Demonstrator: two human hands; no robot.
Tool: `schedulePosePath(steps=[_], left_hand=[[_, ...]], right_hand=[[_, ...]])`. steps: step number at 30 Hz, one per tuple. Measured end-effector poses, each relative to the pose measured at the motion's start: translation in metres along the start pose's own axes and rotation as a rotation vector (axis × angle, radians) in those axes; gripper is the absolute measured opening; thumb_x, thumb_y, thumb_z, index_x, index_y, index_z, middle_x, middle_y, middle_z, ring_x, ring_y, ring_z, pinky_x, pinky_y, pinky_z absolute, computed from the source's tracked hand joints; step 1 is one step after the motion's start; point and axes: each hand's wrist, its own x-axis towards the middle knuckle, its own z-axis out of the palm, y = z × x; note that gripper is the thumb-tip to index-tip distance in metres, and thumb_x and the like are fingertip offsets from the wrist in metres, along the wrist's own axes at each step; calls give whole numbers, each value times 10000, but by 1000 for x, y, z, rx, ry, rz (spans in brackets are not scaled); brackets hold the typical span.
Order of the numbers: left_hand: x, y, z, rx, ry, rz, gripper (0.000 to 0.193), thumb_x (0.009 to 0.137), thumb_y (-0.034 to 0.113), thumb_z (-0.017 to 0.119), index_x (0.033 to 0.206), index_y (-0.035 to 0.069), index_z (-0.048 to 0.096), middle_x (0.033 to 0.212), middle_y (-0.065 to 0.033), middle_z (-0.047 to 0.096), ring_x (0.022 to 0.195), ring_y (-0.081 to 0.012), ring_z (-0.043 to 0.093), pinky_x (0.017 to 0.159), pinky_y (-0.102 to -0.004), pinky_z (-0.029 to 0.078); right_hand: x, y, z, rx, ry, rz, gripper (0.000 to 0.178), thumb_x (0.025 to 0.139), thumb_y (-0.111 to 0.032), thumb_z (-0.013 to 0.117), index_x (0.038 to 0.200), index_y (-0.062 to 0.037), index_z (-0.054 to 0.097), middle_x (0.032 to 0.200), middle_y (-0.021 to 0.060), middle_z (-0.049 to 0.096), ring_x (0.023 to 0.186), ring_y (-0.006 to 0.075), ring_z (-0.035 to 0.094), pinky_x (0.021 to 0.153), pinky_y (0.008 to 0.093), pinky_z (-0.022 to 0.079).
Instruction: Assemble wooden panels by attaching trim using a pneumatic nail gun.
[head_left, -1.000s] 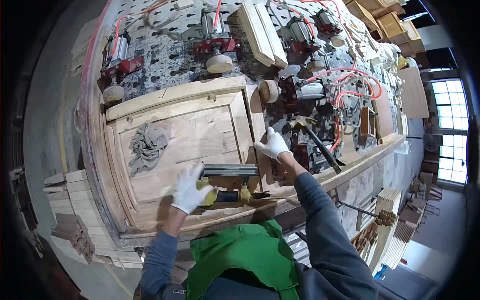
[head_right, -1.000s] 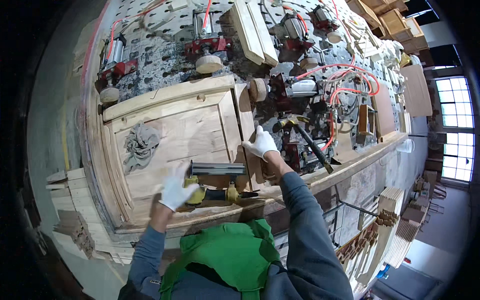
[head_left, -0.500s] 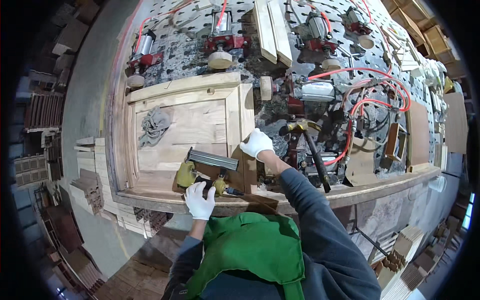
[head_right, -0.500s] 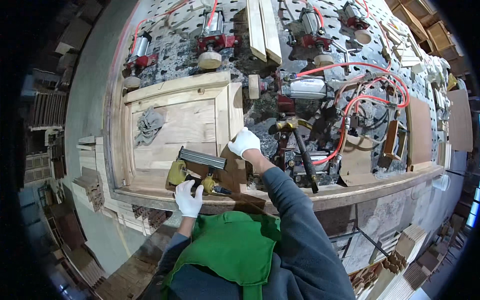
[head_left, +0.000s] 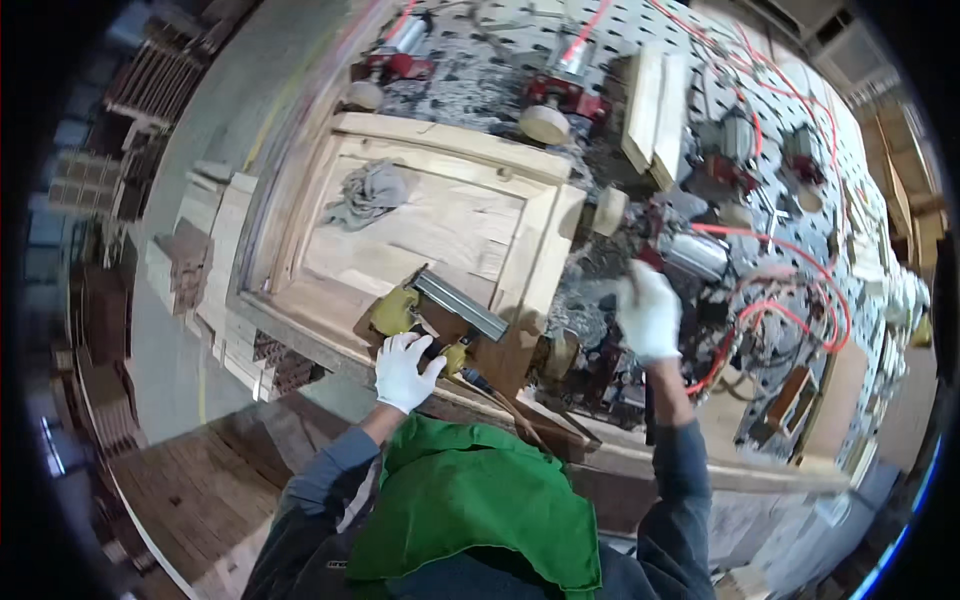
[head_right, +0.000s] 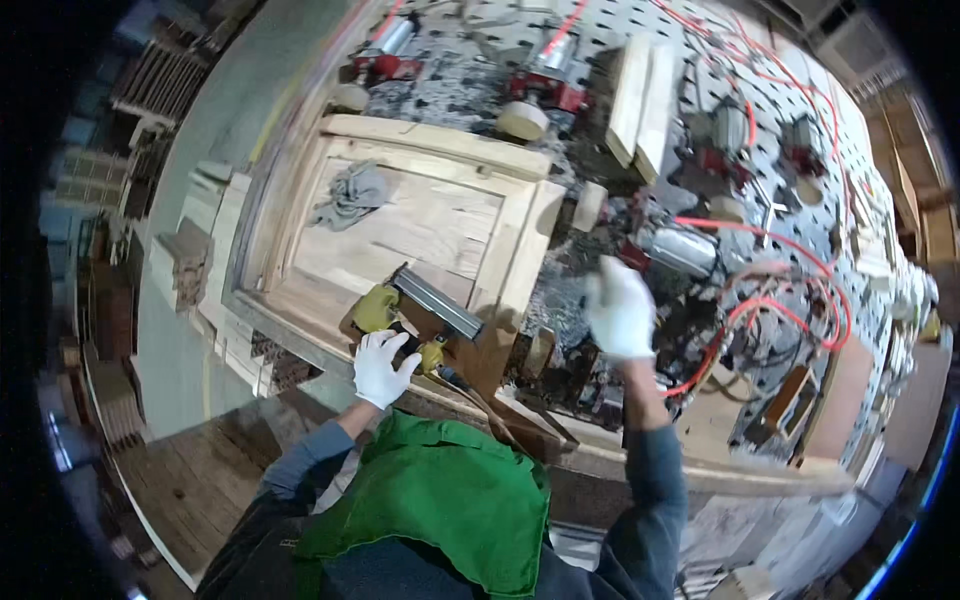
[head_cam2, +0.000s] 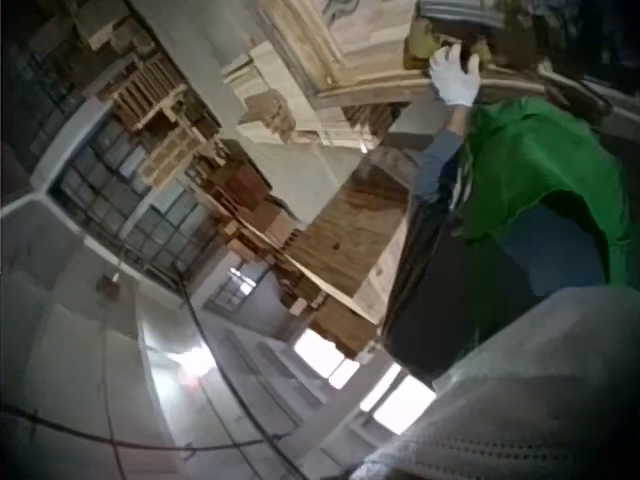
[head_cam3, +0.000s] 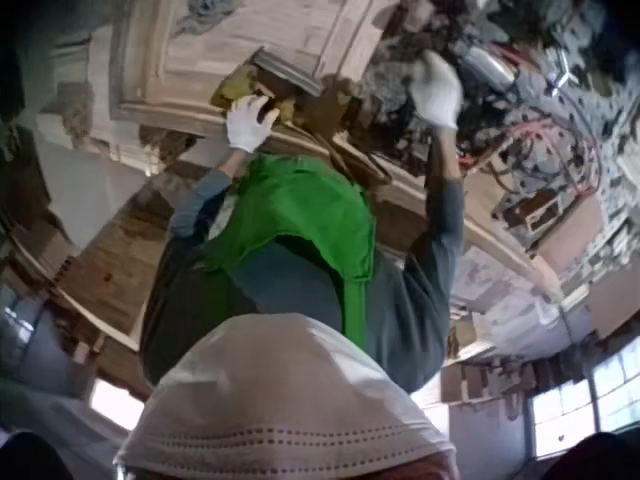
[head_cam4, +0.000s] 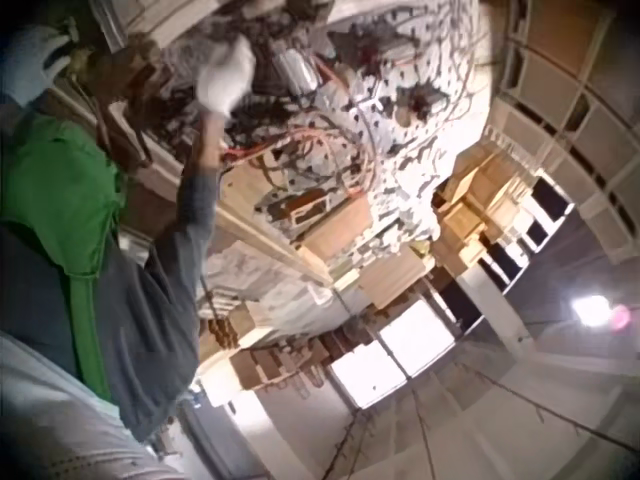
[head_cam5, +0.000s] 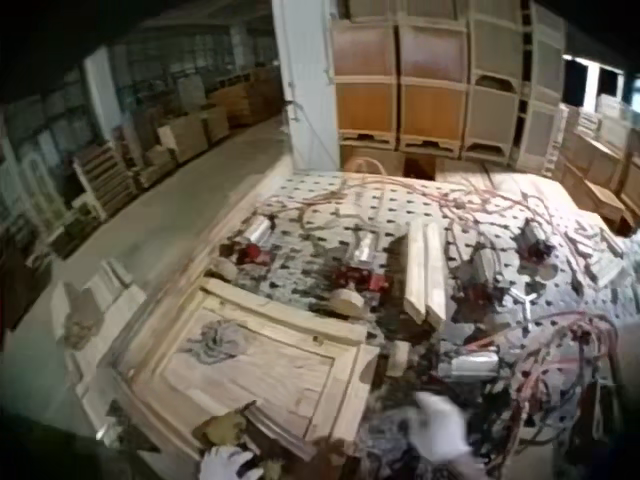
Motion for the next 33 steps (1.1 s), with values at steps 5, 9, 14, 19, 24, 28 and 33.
schedulePosePath(steps=[5, 9, 14, 19, 24, 28, 33], left_hand=[[1, 5, -1, -23, -38, -3, 374, 835, 402, 718, 1111, 150, 725, 1192, -97, 624, 1058, -340, 570, 889, -466, 467], [0, 1, -4, 15, -112, 32, 362, 836, 427, 701, 1087, 168, 736, 1209, -92, 619, 1084, -334, 559, 883, -473, 457], [4, -1, -1, 14, -117, 58, 306, 850, 411, 679, 1053, 193, 751, 1219, -90, 621, 1093, -322, 555, 876, -477, 449], [9, 0, -3, 66, -174, 130, 290, 850, 343, 668, 1080, 175, 725, 1238, -95, 627, 1097, -313, 568, 860, -471, 442], [49, 32, -4, 312, -722, 380, 329, 794, 259, 678, 1115, 187, 656, 1126, -90, 667, 1001, -314, 609, 881, -469, 417], [56, 38, 4, 363, -810, 336, 385, 743, 213, 701, 1114, 187, 604, 979, -83, 675, 895, -320, 630, 875, -464, 397], [55, 18, 23, 270, -667, 341, 448, 695, 171, 721, 1113, 192, 560, 836, -69, 664, 804, -327, 640, 870, -455, 379]], right_hand=[[-45, 171, -92, -767, 80, 242, 256, 980, -222, 537, 1108, -64, 692, 995, 198, 690, 757, 432, 637, 676, 505, 515], [-62, 215, -97, -620, -225, 483, 364, 1005, -283, 471, 938, 9, 677, 797, 252, 699, 695, 471, 642, 675, 552, 535], [-27, 216, -88, -575, -225, 366, 350, 998, -282, 477, 950, 0, 679, 805, 250, 700, 705, 469, 644, 678, 549, 533], [-26, 235, -99, -584, -239, 361, 335, 988, -281, 484, 965, -12, 683, 816, 247, 703, 716, 466, 646, 681, 545, 531], [-83, 260, -125, -585, -258, 351, 321, 979, -279, 491, 981, -24, 686, 826, 244, 705, 728, 463, 648, 684, 541, 528], [-28, 252, -105, -538, -245, 367, 312, 971, -278, 497, 993, -34, 689, 834, 241, 707, 737, 460, 650, 687, 537, 526], [-37, 244, -106, -451, -223, 385, 302, 962, -277, 505, 1008, -46, 693, 845, 238, 709, 749, 457, 653, 690, 533, 524]])
